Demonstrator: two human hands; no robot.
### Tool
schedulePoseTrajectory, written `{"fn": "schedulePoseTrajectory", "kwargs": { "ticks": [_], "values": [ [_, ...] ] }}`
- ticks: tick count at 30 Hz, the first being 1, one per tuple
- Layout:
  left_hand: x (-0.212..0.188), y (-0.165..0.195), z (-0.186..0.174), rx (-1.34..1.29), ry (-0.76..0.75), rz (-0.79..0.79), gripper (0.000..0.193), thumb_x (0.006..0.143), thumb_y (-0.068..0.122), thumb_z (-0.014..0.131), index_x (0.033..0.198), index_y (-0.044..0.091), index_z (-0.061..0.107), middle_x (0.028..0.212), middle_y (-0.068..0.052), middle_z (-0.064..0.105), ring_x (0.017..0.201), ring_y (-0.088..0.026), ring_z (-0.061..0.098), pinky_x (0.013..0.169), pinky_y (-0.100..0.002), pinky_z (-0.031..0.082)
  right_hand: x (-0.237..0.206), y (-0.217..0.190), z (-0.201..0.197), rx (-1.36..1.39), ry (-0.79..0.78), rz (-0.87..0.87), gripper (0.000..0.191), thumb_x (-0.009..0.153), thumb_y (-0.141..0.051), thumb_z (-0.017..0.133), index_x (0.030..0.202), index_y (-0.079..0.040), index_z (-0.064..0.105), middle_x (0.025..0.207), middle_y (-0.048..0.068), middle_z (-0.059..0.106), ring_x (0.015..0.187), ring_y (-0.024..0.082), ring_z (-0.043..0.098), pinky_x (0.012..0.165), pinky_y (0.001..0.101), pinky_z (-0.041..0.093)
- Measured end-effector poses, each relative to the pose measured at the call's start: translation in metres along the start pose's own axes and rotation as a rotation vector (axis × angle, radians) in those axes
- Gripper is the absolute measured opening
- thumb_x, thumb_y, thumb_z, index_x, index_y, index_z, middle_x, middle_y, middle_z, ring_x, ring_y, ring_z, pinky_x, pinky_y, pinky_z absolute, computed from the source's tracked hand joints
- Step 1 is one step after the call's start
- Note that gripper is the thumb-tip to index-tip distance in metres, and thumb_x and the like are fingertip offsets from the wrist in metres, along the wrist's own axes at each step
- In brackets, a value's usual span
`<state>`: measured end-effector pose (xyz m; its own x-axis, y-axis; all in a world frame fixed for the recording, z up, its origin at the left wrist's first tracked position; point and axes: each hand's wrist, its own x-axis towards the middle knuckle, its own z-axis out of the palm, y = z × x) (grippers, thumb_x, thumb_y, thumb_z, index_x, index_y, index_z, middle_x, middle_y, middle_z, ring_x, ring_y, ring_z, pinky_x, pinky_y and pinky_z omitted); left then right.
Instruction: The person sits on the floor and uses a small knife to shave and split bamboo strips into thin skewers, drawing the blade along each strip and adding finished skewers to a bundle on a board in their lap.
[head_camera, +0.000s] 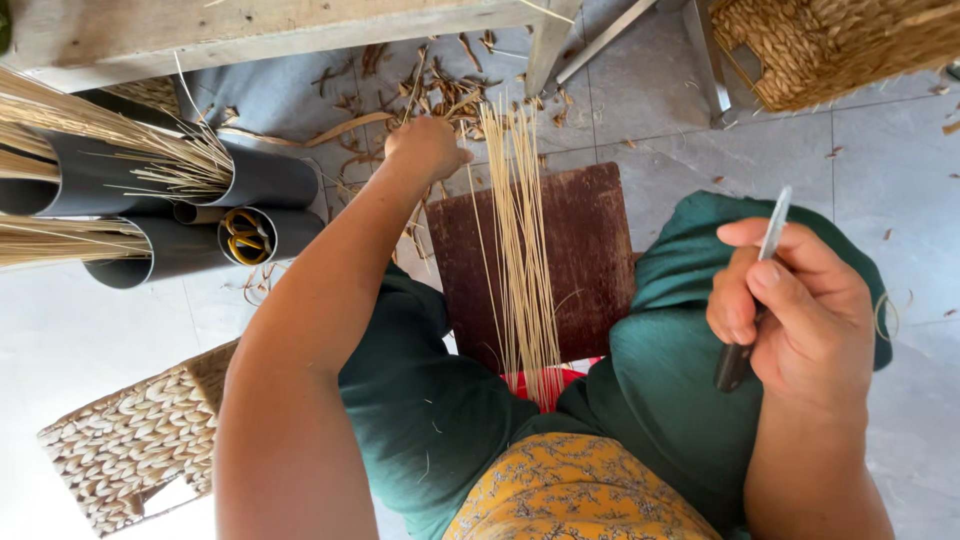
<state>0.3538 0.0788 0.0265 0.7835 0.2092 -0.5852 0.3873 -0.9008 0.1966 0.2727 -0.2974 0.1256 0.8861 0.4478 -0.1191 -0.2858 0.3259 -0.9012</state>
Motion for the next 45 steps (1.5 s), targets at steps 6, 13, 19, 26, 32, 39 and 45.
{"fn": "schedulePoseTrajectory", "kwargs": {
  "ticks": [6, 13, 19, 26, 32, 39, 45],
  "values": [
    [-0.018, 0.001, 0.028, -0.236, -0.061, -0.014, 0.048, 0.088, 0.052, 0.074, 0.083, 0.004, 0.079, 0.091, -0.012, 0.08, 0.091, -0.027, 0.077, 0.088, -0.041, 0.057, -0.005, 0.001, 0.007, -0.027, -0.001, -0.004, 0.026, 0.112, -0.008, 0.054, 0.133, 0.007, 0.06, 0.074, 0.009, 0.056, 0.062, 0.013, 0.049, 0.058, 0.0299, 0.041],
    [-0.042, 0.022, 0.055, -0.529, 0.281, -0.008, 0.023, 0.077, 0.033, 0.078, 0.088, 0.014, 0.084, 0.086, -0.01, 0.077, 0.085, -0.027, 0.074, 0.082, -0.04, 0.058, -0.003, -0.005, 0.015, -0.072, -0.011, -0.019, 0.028, 0.11, -0.009, 0.053, 0.134, 0.005, 0.061, 0.076, 0.007, 0.056, 0.061, 0.013, 0.049, 0.056, 0.0291, 0.041],
    [-0.088, 0.038, 0.063, -0.867, 0.281, -0.144, 0.029, 0.08, 0.038, 0.074, 0.093, 0.012, 0.079, 0.086, -0.013, 0.08, 0.081, -0.032, 0.079, 0.078, -0.043, 0.061, -0.011, -0.004, 0.019, -0.084, -0.015, -0.028, 0.028, 0.11, -0.01, 0.054, 0.133, 0.005, 0.061, 0.076, 0.007, 0.057, 0.062, 0.012, 0.05, 0.057, 0.0284, 0.041],
    [-0.118, 0.049, 0.064, -0.805, 0.595, -0.319, 0.027, 0.081, 0.033, 0.07, 0.097, 0.013, 0.079, 0.1, -0.016, 0.076, 0.096, -0.037, 0.071, 0.084, -0.048, 0.054, -0.021, -0.002, 0.021, -0.069, -0.035, -0.061, 0.029, 0.109, -0.011, 0.056, 0.133, 0.004, 0.061, 0.077, 0.006, 0.058, 0.062, 0.012, 0.051, 0.057, 0.028, 0.042],
    [-0.139, 0.052, 0.067, -1.258, 0.972, -0.063, 0.021, 0.096, 0.023, 0.064, 0.099, 0.002, 0.065, 0.085, -0.013, 0.073, 0.072, -0.027, 0.068, 0.067, -0.04, 0.055, -0.03, 0.003, 0.018, -0.08, -0.035, -0.082, 0.031, 0.111, -0.015, 0.055, 0.134, 0.003, 0.062, 0.079, 0.006, 0.06, 0.063, 0.011, 0.052, 0.059, 0.0266, 0.044],
    [-0.219, 0.08, 0.068, -1.8, 0.633, 0.565, 0.02, 0.107, 0.02, 0.059, 0.11, 0.001, 0.063, 0.086, -0.006, 0.071, 0.064, -0.011, 0.064, 0.06, -0.025, 0.053, -0.048, 0.0, 0.03, -0.217, -0.149, -0.145, 0.04, 0.109, -0.015, 0.055, 0.145, 0.001, 0.058, 0.082, 0.007, 0.062, 0.065, 0.011, 0.055, 0.061, 0.024, 0.044],
    [-0.28, 0.108, 0.112, -1.703, 0.418, 0.732, 0.017, 0.106, 0.014, 0.062, 0.116, 0.001, 0.066, 0.09, -0.005, 0.072, 0.069, -0.01, 0.065, 0.062, -0.024, 0.053, -0.092, 0.009, 0.058, -0.285, -0.255, -0.139, 0.052, 0.1, -0.009, 0.057, 0.151, -0.005, 0.047, 0.082, 0.005, 0.063, 0.066, 0.009, 0.057, 0.059, 0.0229, 0.047]
  ]
}}
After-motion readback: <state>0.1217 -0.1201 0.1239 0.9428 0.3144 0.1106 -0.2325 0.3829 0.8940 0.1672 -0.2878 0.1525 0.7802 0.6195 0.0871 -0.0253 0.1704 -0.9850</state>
